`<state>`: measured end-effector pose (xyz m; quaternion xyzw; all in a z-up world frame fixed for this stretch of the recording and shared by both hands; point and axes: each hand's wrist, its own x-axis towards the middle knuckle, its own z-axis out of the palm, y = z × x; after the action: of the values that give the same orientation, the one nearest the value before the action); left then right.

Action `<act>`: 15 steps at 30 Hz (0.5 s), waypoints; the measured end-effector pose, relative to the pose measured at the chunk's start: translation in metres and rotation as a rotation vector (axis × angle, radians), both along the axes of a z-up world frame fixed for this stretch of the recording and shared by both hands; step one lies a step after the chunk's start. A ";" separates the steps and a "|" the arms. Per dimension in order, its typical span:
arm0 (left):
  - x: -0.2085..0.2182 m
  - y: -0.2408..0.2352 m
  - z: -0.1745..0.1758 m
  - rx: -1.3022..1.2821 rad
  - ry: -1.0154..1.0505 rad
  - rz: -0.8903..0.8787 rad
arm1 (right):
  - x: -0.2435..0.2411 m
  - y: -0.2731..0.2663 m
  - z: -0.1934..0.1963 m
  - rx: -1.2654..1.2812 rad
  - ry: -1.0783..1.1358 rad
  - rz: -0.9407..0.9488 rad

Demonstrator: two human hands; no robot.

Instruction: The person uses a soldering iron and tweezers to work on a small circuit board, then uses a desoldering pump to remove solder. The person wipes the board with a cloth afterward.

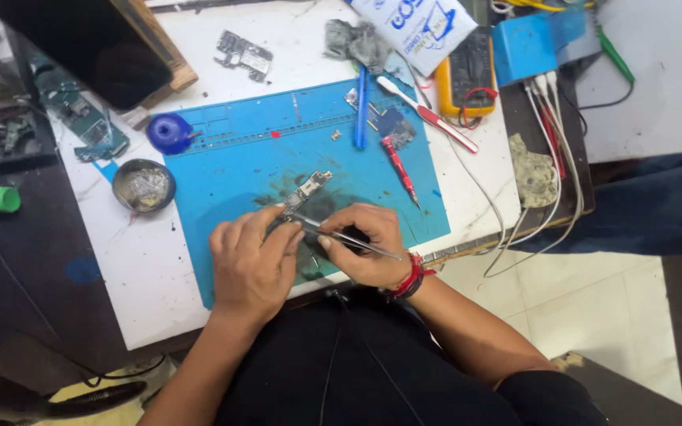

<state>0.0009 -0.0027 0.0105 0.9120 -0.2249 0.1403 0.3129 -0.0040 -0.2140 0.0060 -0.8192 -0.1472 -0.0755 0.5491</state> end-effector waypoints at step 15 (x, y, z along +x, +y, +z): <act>-0.001 0.000 -0.003 -0.133 0.049 -0.034 | -0.009 -0.010 -0.028 0.497 0.241 -0.135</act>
<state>0.0002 -0.0026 0.0074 0.8885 -0.2229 0.1274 0.3803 -0.0133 -0.2236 -0.0218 -0.6703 -0.0027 -0.0477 0.7405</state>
